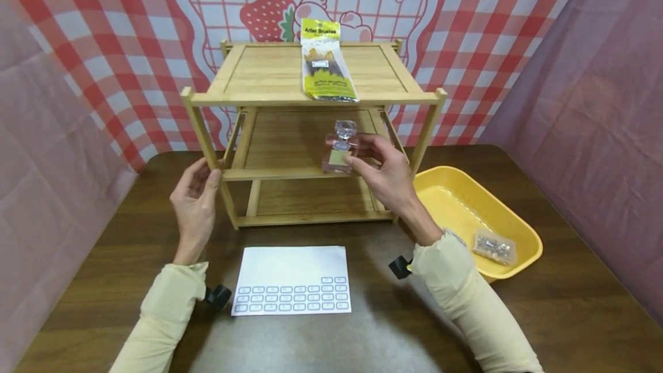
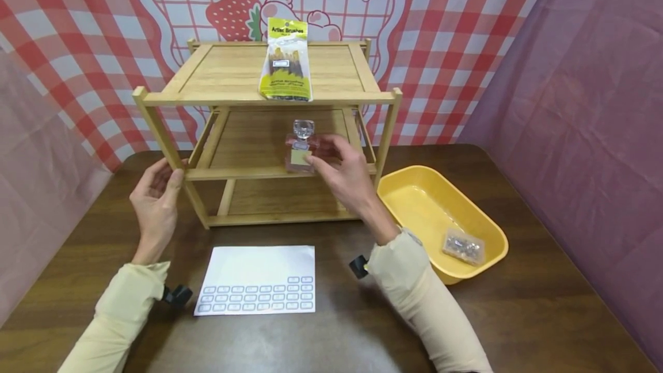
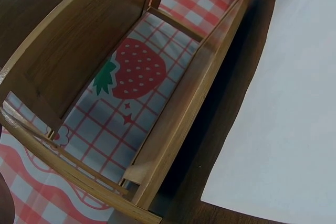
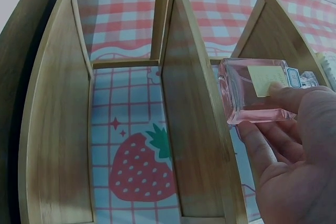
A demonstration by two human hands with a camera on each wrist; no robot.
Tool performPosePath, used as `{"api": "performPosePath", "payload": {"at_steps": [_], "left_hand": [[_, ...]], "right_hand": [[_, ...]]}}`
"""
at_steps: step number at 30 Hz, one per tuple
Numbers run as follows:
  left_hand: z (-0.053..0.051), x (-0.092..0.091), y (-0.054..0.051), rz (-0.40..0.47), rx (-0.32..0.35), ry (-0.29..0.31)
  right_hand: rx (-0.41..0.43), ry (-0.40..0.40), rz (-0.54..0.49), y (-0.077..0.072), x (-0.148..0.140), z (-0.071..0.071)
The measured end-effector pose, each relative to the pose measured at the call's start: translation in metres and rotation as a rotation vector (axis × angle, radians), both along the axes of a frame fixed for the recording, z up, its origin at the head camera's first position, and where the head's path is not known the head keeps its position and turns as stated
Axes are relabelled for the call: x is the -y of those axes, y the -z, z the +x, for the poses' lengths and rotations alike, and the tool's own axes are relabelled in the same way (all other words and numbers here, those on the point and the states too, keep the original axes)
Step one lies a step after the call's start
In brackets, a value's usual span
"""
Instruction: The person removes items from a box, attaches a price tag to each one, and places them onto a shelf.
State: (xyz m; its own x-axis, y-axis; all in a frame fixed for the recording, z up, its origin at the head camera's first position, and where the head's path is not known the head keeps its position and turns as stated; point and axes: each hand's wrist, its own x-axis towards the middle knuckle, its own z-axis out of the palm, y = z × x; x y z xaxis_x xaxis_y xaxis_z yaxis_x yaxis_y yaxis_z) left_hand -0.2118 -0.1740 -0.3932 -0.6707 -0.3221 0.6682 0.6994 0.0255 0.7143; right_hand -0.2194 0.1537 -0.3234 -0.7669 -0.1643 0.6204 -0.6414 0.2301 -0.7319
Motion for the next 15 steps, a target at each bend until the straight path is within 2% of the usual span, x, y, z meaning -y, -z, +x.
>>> {"api": "performPosePath", "payload": {"at_steps": [6, 15], "left_hand": [[-0.001, 0.000, 0.001, 0.033, -0.004, 0.012], [-0.001, 0.000, 0.000, 0.007, -0.008, 0.004]], "right_hand": [[-0.015, -0.001, 0.033, -0.002, 0.005, -0.004], [0.008, -0.008, 0.038, -0.003, 0.012, -0.010]]}}
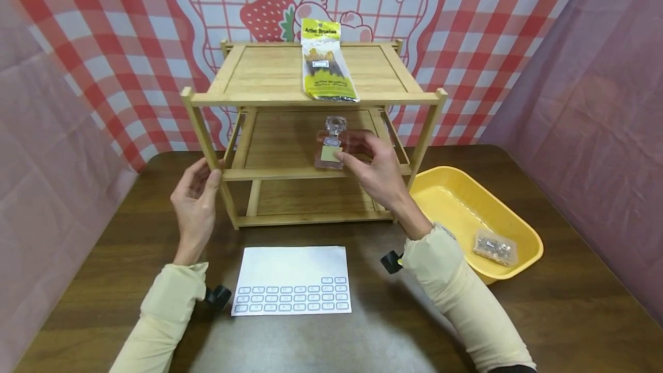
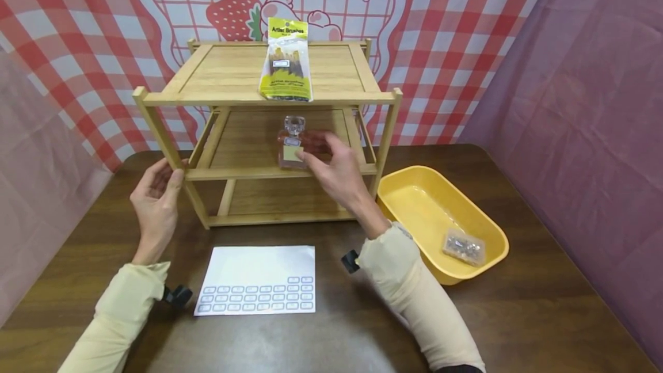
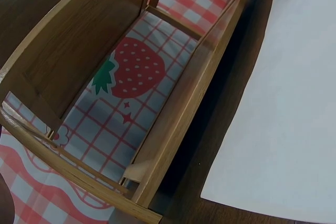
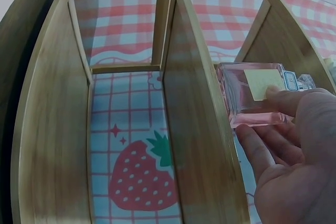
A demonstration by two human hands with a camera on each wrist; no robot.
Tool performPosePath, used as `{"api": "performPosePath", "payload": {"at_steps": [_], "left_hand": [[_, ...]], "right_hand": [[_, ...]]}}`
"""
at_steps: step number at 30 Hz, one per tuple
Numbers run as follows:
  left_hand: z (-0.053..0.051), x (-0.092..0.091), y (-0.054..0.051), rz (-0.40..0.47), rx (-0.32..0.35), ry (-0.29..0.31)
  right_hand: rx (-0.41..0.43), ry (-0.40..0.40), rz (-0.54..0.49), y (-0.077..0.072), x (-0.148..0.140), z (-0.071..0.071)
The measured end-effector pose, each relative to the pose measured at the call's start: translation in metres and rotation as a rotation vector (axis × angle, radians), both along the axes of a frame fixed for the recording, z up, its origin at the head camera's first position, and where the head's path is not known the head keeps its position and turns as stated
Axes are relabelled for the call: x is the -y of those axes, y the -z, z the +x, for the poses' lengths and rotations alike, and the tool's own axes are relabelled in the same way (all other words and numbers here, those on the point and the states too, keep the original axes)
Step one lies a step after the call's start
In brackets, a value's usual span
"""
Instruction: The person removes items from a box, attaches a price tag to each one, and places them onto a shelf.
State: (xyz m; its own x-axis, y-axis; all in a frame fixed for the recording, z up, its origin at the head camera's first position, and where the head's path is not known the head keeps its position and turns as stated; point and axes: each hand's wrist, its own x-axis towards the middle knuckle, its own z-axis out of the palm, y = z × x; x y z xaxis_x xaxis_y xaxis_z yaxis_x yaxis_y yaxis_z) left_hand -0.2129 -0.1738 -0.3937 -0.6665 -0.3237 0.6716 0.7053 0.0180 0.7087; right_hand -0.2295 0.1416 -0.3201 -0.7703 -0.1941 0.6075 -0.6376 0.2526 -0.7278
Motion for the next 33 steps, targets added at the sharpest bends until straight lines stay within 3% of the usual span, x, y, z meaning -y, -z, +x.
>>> {"api": "performPosePath", "payload": {"at_steps": [9, 16, 33], "left_hand": [[-0.001, 0.001, 0.000, -0.039, 0.013, -0.023], [-0.001, 0.000, 0.000, 0.002, 0.009, 0.011], [0.000, 0.000, 0.001, 0.016, 0.024, 0.016]], "right_hand": [[0.020, -0.010, 0.004, -0.002, 0.004, -0.005], [0.030, -0.022, 0.014, -0.002, 0.008, -0.010], [0.084, 0.020, 0.079, -0.007, 0.019, -0.017]]}}
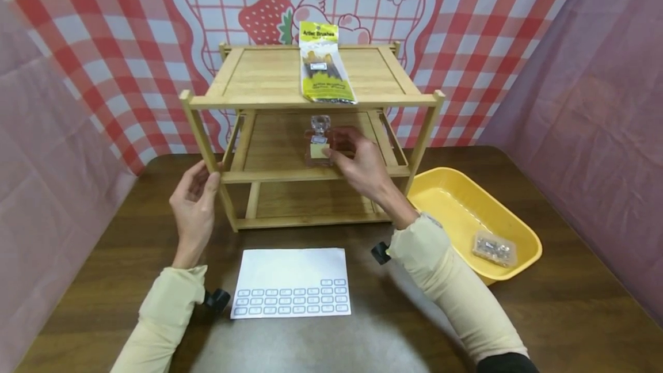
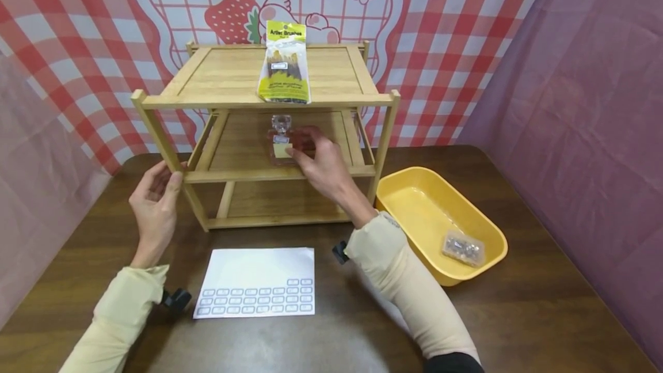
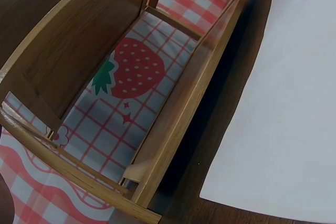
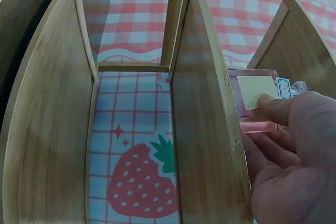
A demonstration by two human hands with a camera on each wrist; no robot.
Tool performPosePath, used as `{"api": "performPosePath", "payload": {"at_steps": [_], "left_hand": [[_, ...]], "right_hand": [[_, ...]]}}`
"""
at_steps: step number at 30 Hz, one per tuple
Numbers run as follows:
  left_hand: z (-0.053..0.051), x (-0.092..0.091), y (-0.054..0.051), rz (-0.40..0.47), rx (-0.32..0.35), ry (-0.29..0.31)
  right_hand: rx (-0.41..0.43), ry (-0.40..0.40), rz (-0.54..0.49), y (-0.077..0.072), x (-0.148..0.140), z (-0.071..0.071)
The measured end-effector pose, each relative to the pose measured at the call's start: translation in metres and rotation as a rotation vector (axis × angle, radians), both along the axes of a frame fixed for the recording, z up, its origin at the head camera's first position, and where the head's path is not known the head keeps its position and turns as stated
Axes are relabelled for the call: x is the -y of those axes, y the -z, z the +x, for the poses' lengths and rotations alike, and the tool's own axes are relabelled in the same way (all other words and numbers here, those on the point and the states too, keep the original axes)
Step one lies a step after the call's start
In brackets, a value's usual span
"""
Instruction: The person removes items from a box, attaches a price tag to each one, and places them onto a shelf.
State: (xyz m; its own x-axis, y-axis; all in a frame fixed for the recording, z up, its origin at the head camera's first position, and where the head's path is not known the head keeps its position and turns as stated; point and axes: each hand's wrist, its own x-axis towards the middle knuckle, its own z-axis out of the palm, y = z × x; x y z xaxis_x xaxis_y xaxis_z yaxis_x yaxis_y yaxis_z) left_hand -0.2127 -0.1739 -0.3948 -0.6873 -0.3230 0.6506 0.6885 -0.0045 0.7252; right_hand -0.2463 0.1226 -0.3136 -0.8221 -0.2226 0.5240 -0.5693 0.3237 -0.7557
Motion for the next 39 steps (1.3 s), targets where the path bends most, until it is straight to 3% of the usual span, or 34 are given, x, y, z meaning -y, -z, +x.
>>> {"api": "performPosePath", "payload": {"at_steps": [8, 16, 39], "left_hand": [[0.0015, 0.0006, -0.0018, -0.036, 0.010, -0.028], [0.0002, 0.0019, -0.0023, -0.026, -0.003, -0.006], [0.0009, 0.0009, -0.0016, -0.036, 0.018, -0.021]], "right_hand": [[0.012, -0.009, 0.017, -0.0014, 0.0039, -0.0016], [0.015, 0.002, 0.034, -0.0019, 0.0037, -0.0035], [0.002, 0.051, 0.102, -0.0006, 0.0049, -0.0028]]}}
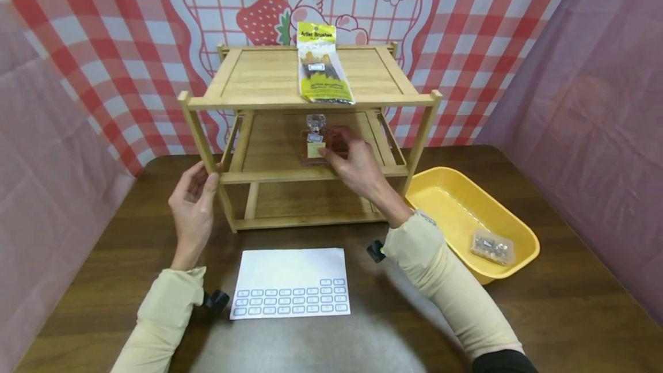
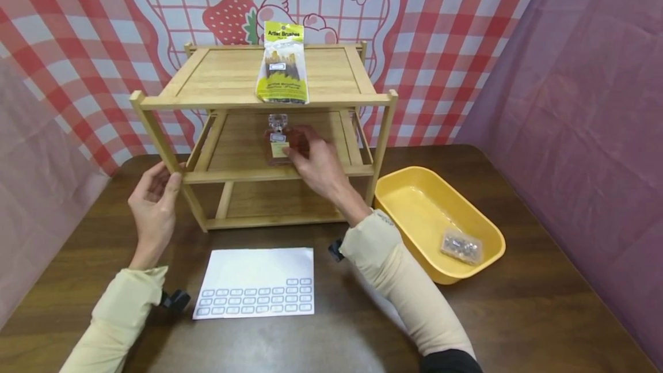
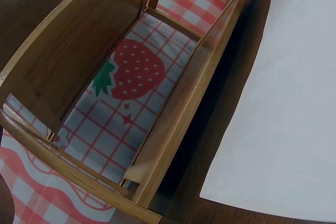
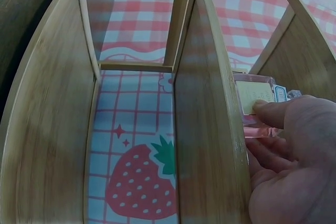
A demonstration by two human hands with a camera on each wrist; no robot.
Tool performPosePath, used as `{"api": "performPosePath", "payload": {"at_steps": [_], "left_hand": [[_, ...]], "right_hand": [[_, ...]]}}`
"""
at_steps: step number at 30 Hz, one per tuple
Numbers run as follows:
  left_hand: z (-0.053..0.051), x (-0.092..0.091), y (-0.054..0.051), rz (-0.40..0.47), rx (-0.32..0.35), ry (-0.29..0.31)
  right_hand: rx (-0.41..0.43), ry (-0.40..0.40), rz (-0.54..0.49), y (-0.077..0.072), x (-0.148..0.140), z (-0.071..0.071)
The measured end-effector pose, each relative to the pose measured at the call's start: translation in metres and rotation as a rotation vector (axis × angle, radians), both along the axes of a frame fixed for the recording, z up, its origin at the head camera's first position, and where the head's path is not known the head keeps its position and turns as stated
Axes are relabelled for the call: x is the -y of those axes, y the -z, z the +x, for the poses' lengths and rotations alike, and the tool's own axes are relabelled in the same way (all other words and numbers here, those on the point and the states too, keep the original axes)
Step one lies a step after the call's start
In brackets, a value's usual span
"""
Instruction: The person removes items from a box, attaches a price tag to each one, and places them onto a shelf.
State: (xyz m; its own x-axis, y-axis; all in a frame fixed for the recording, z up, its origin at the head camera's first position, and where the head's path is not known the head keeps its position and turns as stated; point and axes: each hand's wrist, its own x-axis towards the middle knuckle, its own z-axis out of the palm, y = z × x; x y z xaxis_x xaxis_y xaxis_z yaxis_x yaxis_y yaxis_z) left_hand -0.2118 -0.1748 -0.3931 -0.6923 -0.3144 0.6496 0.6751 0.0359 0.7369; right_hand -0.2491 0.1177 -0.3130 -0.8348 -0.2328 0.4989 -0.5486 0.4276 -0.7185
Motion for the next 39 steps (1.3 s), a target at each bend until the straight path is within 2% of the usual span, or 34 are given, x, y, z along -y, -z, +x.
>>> {"api": "performPosePath", "payload": {"at_steps": [17, 30, 39], "left_hand": [[0.0014, -0.0020, -0.0004, 0.021, 0.011, -0.002], [0.0009, -0.0029, -0.0008, 0.024, 0.006, -0.002], [0.0003, -0.0016, 0.0004, 0.017, 0.000, -0.003]], "right_hand": [[0.020, 0.018, 0.013, 0.0000, 0.0000, 0.0014], [0.031, -0.040, -0.077, 0.0008, -0.0025, 0.0033], [0.017, -0.055, -0.100, 0.0027, -0.0040, 0.0045]]}}
